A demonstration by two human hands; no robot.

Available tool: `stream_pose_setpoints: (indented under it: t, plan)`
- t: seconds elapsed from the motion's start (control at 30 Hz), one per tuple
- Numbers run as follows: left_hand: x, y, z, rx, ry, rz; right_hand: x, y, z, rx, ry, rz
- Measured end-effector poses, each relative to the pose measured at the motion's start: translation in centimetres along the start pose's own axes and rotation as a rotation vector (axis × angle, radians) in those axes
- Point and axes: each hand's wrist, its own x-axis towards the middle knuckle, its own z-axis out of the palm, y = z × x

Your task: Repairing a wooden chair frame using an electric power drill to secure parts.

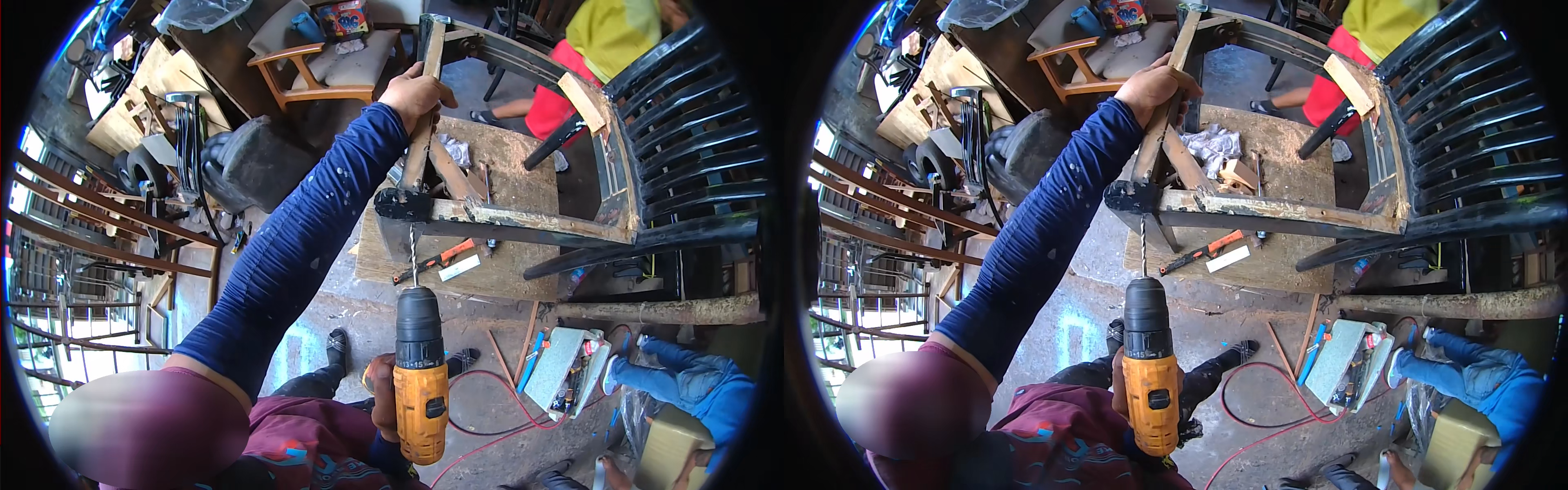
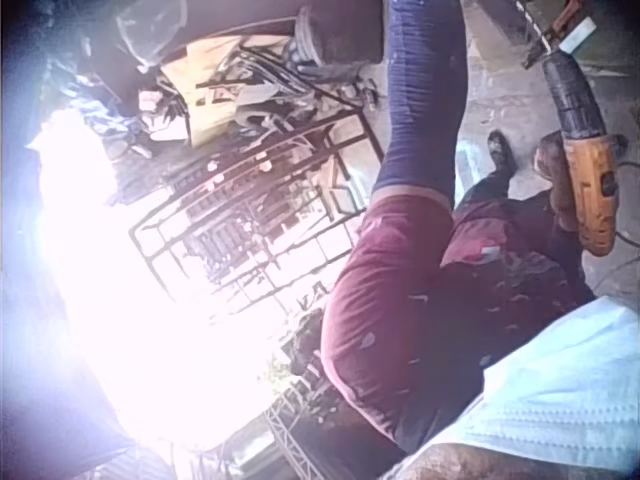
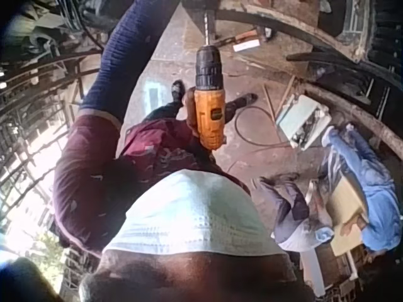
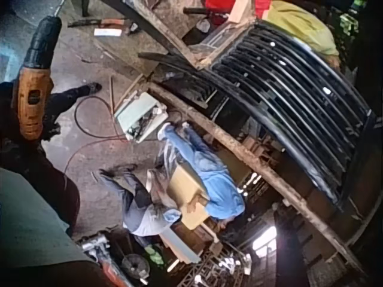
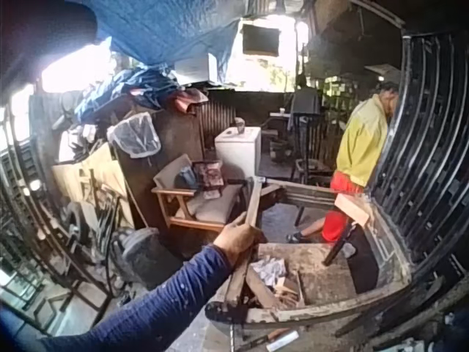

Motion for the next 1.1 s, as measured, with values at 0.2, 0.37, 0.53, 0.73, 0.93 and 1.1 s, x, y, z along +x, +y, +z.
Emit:
stream_pose_setpoints:
  t: [0.2,0.37,0.53,0.73,0.93,1.1]
  plan:
    - [-0.1,0.0,0.0,0.007,0.01,-0.003,-0.7,1.2,0.3,-0.095,-0.009,0.048]
    - [0.1,-0.2,0.0,-0.018,0.015,0.002,-1.6,2.7,1.6,-0.181,0.072,0.126]
    - [0.2,-0.2,0.2,-0.066,0.022,0.008,-0.1,1.2,0.2,-0.13,0.042,0.048]
    - [0.2,-0.2,0.3,-0.04,0.053,0.019,4.4,-3.1,-2.6,-0.525,0.262,-0.642]
    - [0.5,-0.5,0.2,-0.049,0.058,0.042,4.7,-4.4,-2.7,0.027,0.082,-0.238]
    - [0.8,-0.5,0.3,-0.045,0.066,0.02,4.1,-0.2,-0.8,-0.36,0.271,-0.655]
